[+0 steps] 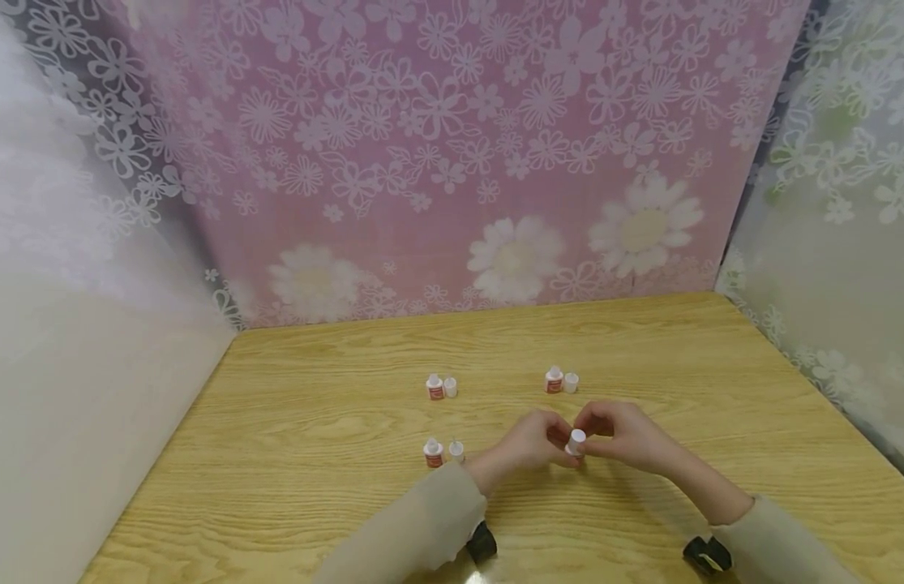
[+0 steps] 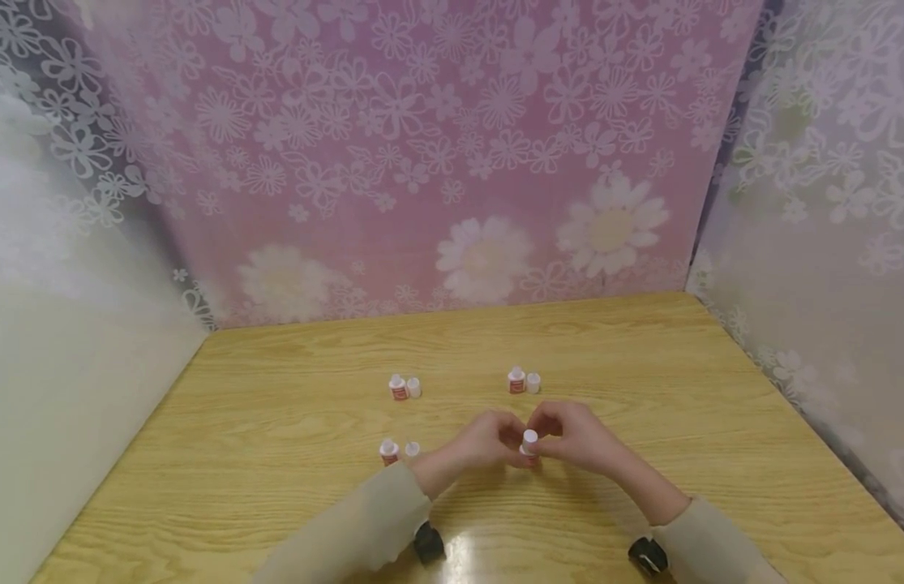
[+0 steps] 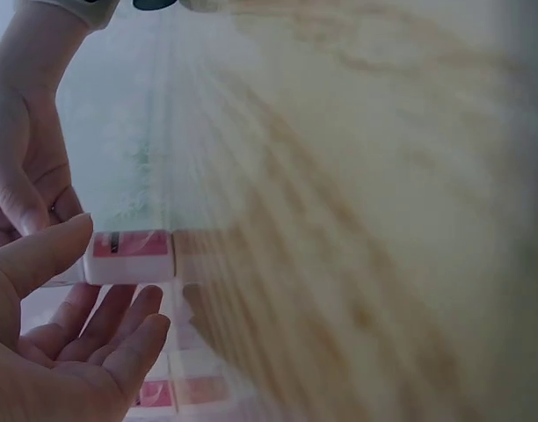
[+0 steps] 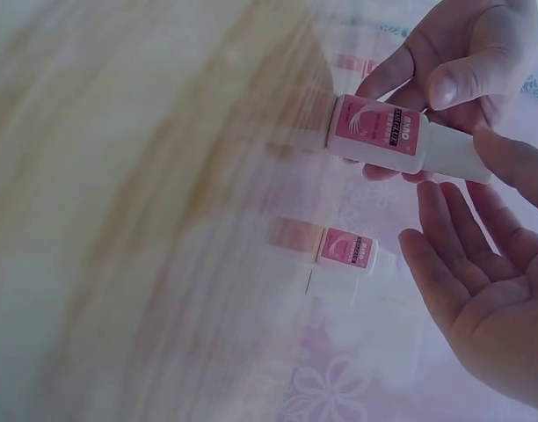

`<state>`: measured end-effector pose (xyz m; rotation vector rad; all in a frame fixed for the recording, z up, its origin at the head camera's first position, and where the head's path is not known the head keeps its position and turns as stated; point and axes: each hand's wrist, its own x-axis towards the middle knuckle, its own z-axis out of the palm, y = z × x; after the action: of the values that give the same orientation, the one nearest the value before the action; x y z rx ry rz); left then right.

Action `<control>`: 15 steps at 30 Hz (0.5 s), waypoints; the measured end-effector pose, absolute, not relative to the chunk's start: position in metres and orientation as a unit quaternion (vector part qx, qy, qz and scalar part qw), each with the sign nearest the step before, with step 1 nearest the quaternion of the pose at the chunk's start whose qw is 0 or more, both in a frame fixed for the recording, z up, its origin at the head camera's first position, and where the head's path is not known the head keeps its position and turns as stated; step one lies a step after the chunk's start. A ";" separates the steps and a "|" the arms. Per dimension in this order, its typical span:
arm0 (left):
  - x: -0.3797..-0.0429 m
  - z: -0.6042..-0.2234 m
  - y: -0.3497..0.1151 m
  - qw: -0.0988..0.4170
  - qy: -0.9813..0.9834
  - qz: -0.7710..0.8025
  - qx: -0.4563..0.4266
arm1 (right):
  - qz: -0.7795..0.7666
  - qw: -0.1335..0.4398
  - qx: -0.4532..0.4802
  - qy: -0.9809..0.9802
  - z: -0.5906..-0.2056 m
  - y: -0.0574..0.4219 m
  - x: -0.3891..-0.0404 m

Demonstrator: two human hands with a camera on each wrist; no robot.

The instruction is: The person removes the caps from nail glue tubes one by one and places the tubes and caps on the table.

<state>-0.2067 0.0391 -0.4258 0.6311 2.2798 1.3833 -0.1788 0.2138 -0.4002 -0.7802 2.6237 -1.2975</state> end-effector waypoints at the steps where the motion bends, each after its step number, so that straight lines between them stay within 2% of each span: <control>1: -0.207 -0.427 0.040 0.200 0.815 0.496 0.222 | -0.428 0.060 -0.257 0.865 -0.400 0.214 -0.179; 15: -0.205 -0.435 0.048 0.172 0.831 0.511 0.141 | -0.421 0.049 -0.255 0.869 -0.402 0.212 -0.181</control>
<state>-0.2048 0.0478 -0.4346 0.3997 2.3576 1.4500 -0.1814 0.2120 -0.4021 -0.7781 2.6477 -1.2815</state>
